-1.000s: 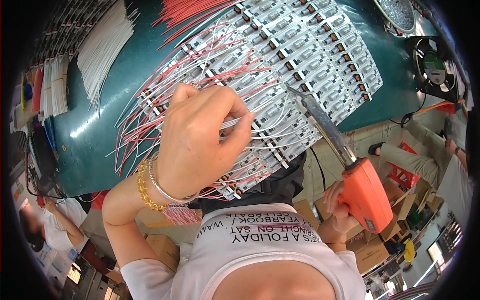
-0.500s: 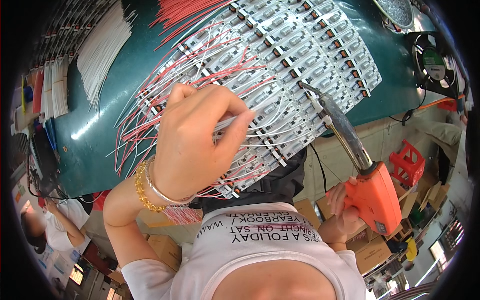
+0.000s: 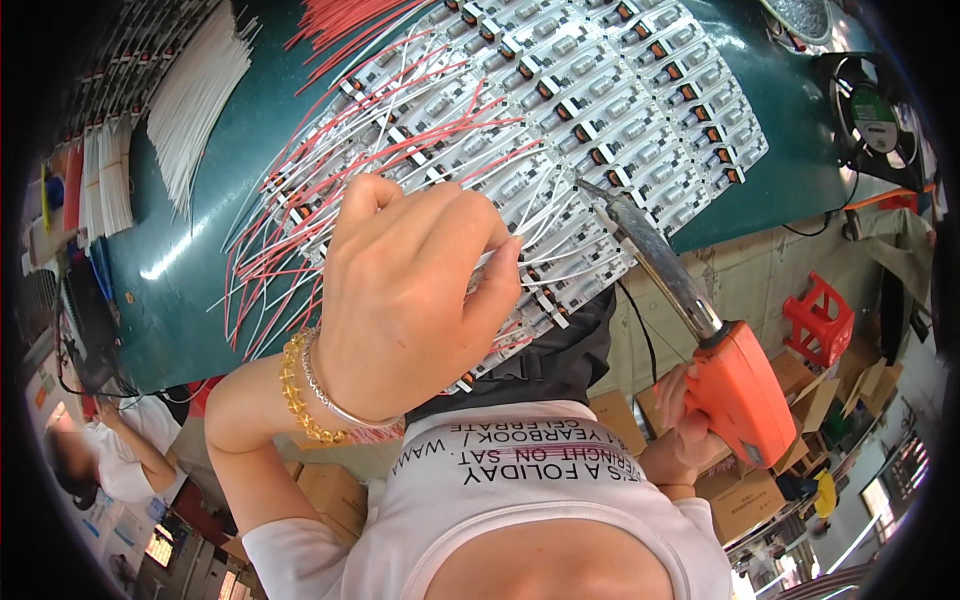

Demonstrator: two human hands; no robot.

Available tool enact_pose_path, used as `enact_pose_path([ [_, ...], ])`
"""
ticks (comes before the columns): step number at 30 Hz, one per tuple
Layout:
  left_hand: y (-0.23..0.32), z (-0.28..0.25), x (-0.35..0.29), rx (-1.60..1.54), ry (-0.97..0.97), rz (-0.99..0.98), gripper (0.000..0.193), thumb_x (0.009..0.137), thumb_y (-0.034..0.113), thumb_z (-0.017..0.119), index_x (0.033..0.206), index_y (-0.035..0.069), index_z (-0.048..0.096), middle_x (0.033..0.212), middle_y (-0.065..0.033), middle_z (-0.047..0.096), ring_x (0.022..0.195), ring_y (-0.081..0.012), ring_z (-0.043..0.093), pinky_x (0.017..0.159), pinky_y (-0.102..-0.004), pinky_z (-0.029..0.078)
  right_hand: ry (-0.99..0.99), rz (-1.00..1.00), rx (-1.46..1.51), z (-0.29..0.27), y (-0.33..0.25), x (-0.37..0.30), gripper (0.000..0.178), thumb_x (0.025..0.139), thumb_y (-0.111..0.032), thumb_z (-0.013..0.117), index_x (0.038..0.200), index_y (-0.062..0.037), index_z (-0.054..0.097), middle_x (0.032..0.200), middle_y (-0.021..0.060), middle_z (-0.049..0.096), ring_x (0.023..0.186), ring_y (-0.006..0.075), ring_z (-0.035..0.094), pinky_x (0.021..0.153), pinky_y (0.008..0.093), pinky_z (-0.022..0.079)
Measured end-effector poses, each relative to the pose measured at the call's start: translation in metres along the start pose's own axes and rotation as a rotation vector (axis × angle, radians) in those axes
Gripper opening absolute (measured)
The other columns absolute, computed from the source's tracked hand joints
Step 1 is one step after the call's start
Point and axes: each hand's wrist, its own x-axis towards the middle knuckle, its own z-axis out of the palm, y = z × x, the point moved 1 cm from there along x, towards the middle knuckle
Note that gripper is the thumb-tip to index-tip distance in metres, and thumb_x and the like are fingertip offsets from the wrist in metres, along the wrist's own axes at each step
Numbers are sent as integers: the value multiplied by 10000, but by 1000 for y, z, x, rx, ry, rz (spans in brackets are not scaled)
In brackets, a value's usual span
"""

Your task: The person uses a soldering iron to attach red and white wires to a grid of electronic components on a workbench. They repeatedly pick up individual wires, position them against the component terminals, and apply the soldering iron to secure the connections.

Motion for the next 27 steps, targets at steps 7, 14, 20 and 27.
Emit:
enact_pose_path([
  [7, -1, 1, -2, 1, 17, 5, 155, 707, -13, 705, 730, 68, 574, 661, -24, 572, 577, -208, 491, 664, -329, 336, 57, 28, -1, -3, 3, -4, 757, 646, -694, 685, 926, -44, 417, 648, -28, 488, 605, 86, 484, 592, 240, 396],
  [14, -1, 1, -2, -6, 21, -4, 151, 713, -10, 702, 731, 69, 575, 658, -26, 572, 577, -206, 490, 664, -328, 335, -31, -42, -1, -7, 11, 0, 779, 635, -655, 729, 968, -20, 425, 666, -21, 488, 605, 94, 485, 583, 250, 403],
  [20, -4, -3, -2, -49, 11, -26, 113, 736, 8, 702, 758, 61, 604, 664, -23, 587, 593, -186, 506, 685, -317, 357, -9, -34, -10, -8, 12, -3, 760, 676, -674, 694, 968, -12, 462, 680, -15, 503, 608, 99, 490, 577, 253, 404],
  [27, -19, -10, -2, -87, 16, -25, 77, 766, 22, 697, 782, 48, 627, 689, -39, 605, 635, -198, 518, 694, -312, 394, -15, -84, 53, -2, 5, 5, 765, 683, -646, 719, 1013, 4, 487, 714, -13, 513, 618, 99, 490, 580, 242, 411],
])
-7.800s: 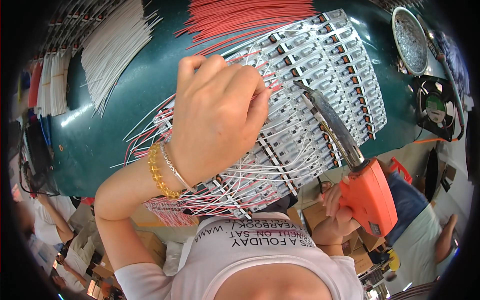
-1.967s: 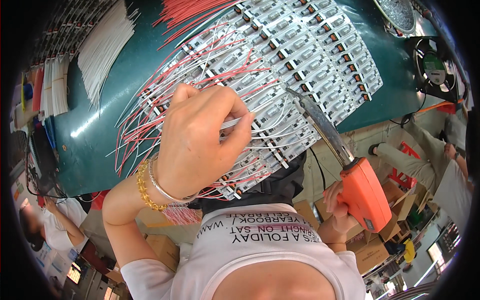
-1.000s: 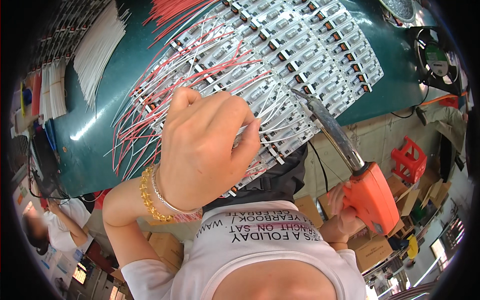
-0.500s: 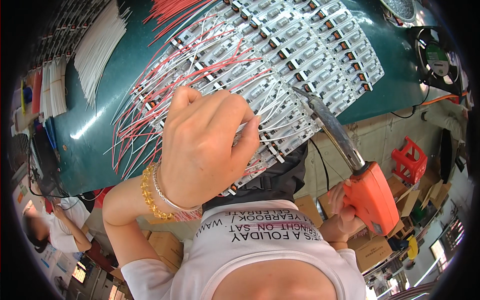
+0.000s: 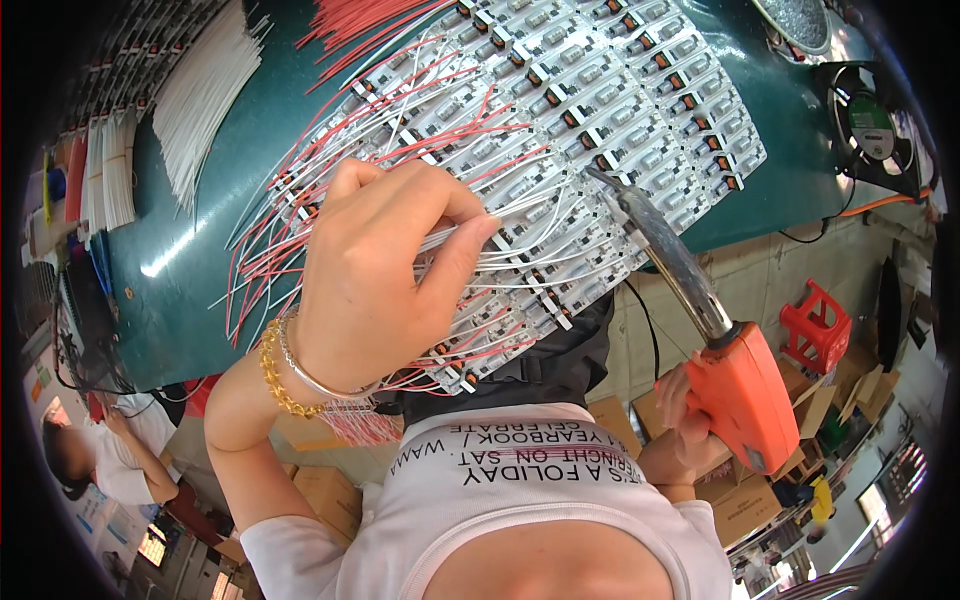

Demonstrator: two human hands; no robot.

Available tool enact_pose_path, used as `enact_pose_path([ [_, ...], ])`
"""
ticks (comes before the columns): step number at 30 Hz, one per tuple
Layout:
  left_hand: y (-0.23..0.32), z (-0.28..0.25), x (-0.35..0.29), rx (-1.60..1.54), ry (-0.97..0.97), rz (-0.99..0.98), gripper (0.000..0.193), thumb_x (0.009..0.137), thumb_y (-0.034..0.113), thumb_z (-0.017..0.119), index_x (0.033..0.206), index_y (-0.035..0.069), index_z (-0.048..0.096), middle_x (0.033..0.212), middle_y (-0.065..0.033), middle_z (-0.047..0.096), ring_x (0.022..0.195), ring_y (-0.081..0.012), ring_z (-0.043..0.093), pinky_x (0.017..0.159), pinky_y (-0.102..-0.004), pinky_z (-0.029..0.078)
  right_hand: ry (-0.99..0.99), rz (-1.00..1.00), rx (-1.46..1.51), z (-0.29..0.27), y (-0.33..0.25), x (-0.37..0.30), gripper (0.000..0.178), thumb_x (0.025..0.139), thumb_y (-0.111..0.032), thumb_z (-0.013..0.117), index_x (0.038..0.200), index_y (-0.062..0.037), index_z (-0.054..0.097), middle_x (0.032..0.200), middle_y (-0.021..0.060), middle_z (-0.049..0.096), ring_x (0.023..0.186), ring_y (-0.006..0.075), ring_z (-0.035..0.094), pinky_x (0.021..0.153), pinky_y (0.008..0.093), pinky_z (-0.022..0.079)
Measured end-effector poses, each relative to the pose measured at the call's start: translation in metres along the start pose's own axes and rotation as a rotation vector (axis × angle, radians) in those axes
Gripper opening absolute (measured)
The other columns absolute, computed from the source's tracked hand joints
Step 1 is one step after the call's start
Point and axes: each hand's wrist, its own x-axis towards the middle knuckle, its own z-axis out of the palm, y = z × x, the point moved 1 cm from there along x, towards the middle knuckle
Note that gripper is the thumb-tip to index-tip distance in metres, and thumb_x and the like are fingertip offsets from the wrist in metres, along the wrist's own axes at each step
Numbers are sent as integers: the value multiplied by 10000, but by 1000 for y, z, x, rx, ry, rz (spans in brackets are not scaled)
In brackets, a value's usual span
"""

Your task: The person uses a soldering iron to attach red and white wires to a grid of electronic components on a workbench. They repeatedly pick up individual wires, position them against the component terminals, and apply the soldering iron to secure the connections.

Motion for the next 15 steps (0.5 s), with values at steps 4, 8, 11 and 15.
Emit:
enact_pose_path([
  [4, -5, -2, 0, -9, -12, 13, 75, 768, 21, 697, 784, 41, 627, 702, -44, 610, 647, -196, 518, 686, -308, 395, 3, 44, -52, 14, -11, 7, 721, 696, -647, 711, 950, -4, 506, 714, -11, 509, 622, 103, 496, 578, 251, 411],
  [8, -7, -5, -1, -11, -21, 29, 80, 762, 9, 697, 797, 36, 631, 716, -50, 614, 657, -206, 522, 675, -306, 401, 69, 18, -114, 20, -14, 9, 677, 709, -642, 705, 883, -19, 507, 681, -9, 495, 596, 99, 493, 543, 254, 392],
  [11, -6, -18, -3, 44, 15, 36, 80, 771, -14, 680, 822, 23, 631, 743, -49, 614, 695, -182, 546, 690, -291, 424, -7, 1, -22, 15, -17, 9, 635, 738, -614, 701, 875, -28, 501, 645, -5, 482, 566, 101, 482, 523, 256, 385],
  [15, -51, -77, -9, 290, 463, -248, 96, 833, 135, 687, 870, 50, 660, 791, -28, 636, 714, -106, 542, 718, -274, 452, -129, -162, 94, 14, -13, 18, 699, 850, -499, 639, 1196, 76, 446, 527, -24, 454, 434, 90, 431, 482, 251, 386],
])
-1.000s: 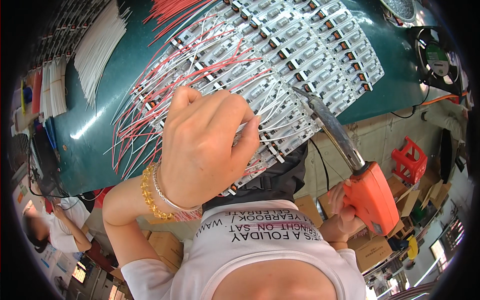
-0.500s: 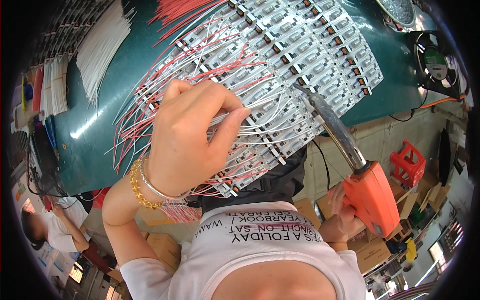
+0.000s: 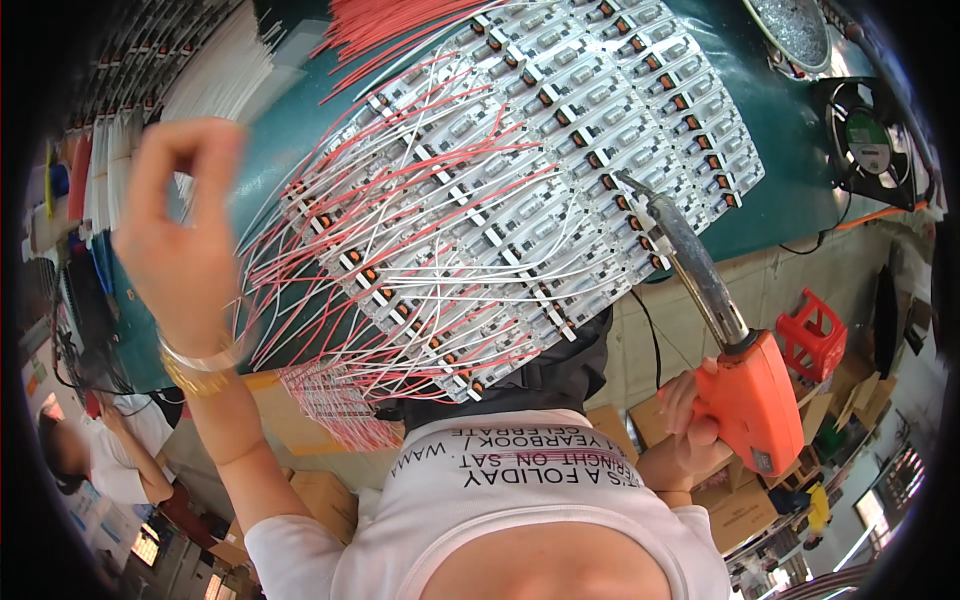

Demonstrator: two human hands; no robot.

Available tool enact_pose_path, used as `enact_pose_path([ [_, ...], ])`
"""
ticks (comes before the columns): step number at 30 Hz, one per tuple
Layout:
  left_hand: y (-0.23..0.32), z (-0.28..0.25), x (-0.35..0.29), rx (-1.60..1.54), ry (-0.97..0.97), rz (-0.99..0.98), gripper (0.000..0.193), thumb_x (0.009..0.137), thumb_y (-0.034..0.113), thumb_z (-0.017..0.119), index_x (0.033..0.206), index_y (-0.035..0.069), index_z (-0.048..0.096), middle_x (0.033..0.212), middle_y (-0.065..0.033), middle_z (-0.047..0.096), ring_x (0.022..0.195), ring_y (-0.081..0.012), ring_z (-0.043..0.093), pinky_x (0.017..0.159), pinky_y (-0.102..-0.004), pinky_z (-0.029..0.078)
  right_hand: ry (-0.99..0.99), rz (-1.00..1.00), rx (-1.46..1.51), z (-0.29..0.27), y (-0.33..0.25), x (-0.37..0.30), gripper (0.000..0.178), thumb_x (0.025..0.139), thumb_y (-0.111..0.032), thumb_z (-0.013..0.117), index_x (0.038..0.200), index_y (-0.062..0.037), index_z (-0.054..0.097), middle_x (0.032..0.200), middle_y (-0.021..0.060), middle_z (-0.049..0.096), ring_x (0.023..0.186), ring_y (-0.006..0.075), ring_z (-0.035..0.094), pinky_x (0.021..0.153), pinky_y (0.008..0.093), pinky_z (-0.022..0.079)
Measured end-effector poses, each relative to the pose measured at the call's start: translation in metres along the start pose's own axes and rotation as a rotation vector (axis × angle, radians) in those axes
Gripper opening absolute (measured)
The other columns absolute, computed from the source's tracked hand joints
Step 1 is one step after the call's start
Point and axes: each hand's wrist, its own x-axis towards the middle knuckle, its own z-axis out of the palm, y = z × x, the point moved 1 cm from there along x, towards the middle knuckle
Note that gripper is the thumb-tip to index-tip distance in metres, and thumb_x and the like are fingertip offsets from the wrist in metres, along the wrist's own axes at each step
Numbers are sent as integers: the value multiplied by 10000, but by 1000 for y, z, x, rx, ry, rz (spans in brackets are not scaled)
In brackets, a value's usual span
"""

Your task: The person uses a soldering iron to attach red and white wires to a grid of electronic components on a workbench. They repeatedly pick up individual wires, position them against the component terminals, and apply the soldering iron to secure the connections.

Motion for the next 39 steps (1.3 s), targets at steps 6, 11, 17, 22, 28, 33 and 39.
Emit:
enact_pose_path([
  [6, -115, -3, 25, 380, 53, 136, 130, 854, 193, 664, 885, 67, 658, 831, -53, 645, 784, -192, 593, 735, -328, 446, 56, -83, -1, -4, 10, -1, 704, 875, -465, 627, 1267, 88, 437, 504, -27, 448, 404, 86, 420, 469, 244, 380],
  [11, -40, 35, 51, 235, 53, 378, 123, 824, 183, 683, 870, 72, 656, 849, -63, 642, 844, -269, 587, 742, -379, 440, 9, -115, 61, 2, 2, 14, 684, 878, -434, 634, 1263, 95, 435, 505, -17, 446, 403, 88, 420, 459, 243, 383],
  [17, 39, 117, 91, 186, 7, 694, 168, 800, 219, 689, 882, 73, 676, 856, -56, 635, 857, -254, 568, 766, -373, 425, 140, -220, 19, -9, 21, 5, 675, 882, -414, 636, 1257, 107, 430, 507, -7, 446, 407, 95, 425, 444, 253, 389],
  [22, 35, 130, 105, 341, -131, 624, 107, 801, 175, 673, 797, 69, 661, 749, -61, 643, 801, -245, 590, 763, -379, 426, 113, -173, 53, -3, 13, 7, 667, 882, -404, 641, 1253, 109, 430, 506, -4, 444, 408, 99, 425, 437, 255, 389],
  [28, 36, 110, 98, -55, -51, 405, 92, 837, 136, 663, 827, 45, 655, 716, -73, 661, 658, -189, 621, 671, -311, 462, 192, -15, 56, -9, 17, 5, 681, 886, -416, 631, 1263, 110, 417, 509, 0, 444, 408, 101, 419, 436, 251, 384],
  [33, 52, 73, 61, -351, -211, 190, 86, 854, 88, 671, 850, 10, 635, 691, -46, 622, 594, -78, 559, 563, -222, 436, 126, -84, 69, -7, 16, 7, 685, 893, -423, 618, 1272, 108, 410, 519, -2, 453, 414, 100, 425, 438, 251, 377],
  [39, 46, 62, 6, -167, -193, 303, 46, 839, 10, 662, 856, -9, 624, 698, -3, 602, 588, -42, 520, 521, -187, 390, -60, -128, 76, 0, 6, 16, 685, 898, -439, 602, 1280, 98, 411, 522, -6, 456, 417, 101, 430, 448, 256, 377],
])
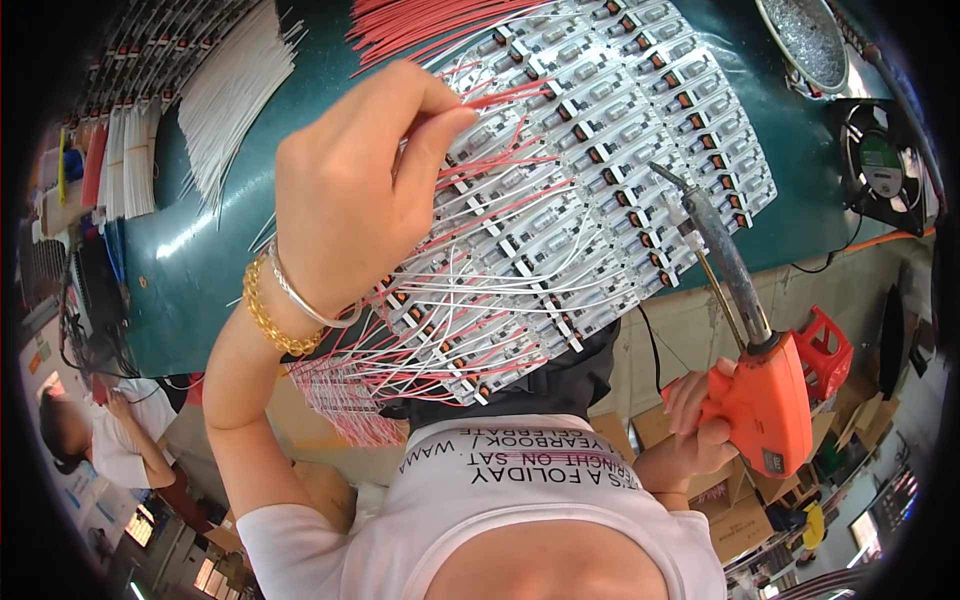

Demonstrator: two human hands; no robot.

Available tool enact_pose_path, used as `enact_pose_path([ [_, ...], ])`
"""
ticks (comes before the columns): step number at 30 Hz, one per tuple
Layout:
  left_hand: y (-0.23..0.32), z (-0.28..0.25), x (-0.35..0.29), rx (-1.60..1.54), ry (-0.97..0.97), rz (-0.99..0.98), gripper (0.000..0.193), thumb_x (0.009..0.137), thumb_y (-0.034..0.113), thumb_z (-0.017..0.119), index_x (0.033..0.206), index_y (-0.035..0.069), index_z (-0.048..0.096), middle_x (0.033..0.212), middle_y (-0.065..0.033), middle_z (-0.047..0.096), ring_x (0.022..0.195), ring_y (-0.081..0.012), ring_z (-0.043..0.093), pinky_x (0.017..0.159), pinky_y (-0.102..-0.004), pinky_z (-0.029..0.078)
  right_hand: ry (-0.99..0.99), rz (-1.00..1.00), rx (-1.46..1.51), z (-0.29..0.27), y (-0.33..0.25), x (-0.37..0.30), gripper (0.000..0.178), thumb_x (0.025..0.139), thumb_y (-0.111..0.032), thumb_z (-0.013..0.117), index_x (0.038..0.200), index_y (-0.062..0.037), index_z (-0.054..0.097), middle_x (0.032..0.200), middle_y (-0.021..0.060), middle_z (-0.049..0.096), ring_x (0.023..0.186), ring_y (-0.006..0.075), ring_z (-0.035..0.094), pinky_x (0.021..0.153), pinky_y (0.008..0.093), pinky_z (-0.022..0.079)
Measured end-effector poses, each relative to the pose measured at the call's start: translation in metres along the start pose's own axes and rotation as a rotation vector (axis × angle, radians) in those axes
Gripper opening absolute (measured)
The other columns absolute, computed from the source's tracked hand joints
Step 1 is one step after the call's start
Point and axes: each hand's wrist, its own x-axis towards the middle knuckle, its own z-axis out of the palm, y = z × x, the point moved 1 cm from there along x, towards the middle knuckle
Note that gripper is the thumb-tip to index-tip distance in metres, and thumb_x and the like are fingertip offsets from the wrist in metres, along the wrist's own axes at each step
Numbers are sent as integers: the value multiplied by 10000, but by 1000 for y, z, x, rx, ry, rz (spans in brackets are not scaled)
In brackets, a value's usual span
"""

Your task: The person uses a soldering iron to attach red and white wires to a grid of electronic components on a workbench. They repeatedly pick up individual wires, position them against the component terminals, and apply the soldering iron to secure the connections.

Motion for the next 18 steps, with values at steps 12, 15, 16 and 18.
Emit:
enact_pose_path([
  [12, 31, 20, -33, -344, -129, -165, 97, 767, -36, 697, 733, 0, 613, 672, -50, 564, 542, -118, 491, 471, -237, 362, -49, 47, -59, 2, -4, -8, 686, 902, -479, 578, 1270, 83, 438, 522, -23, 459, 412, 97, 420, 470, 253, 380],
  [15, 32, 25, -31, -315, -131, -123, 94, 775, -32, 697, 751, 5, 614, 677, -50, 568, 552, -110, 513, 457, -230, 380, -31, 39, -94, 1, -7, -12, 667, 911, -475, 566, 1260, 80, 447, 515, -25, 459, 411, 97, 421, 471, 259, 384],
  [16, 32, 26, -32, -298, -126, -118, 91, 779, -30, 696, 760, 5, 614, 676, -49, 569, 556, -107, 518, 455, -227, 382, -32, 36, -98, 1, -6, -12, 660, 913, -473, 564, 1255, 79, 449, 513, -24, 459, 412, 97, 422, 470, 261, 385],
  [18, 33, 24, -33, -298, -93, -127, 84, 787, -27, 694, 785, 1, 614, 685, -49, 572, 563, -104, 526, 452, -226, 384, 24, 83, -121, 1, -5, -13, 655, 882, -497, 586, 1194, 62, 450, 526, -20, 462, 434, 100, 432, 478, 264, 387],
])
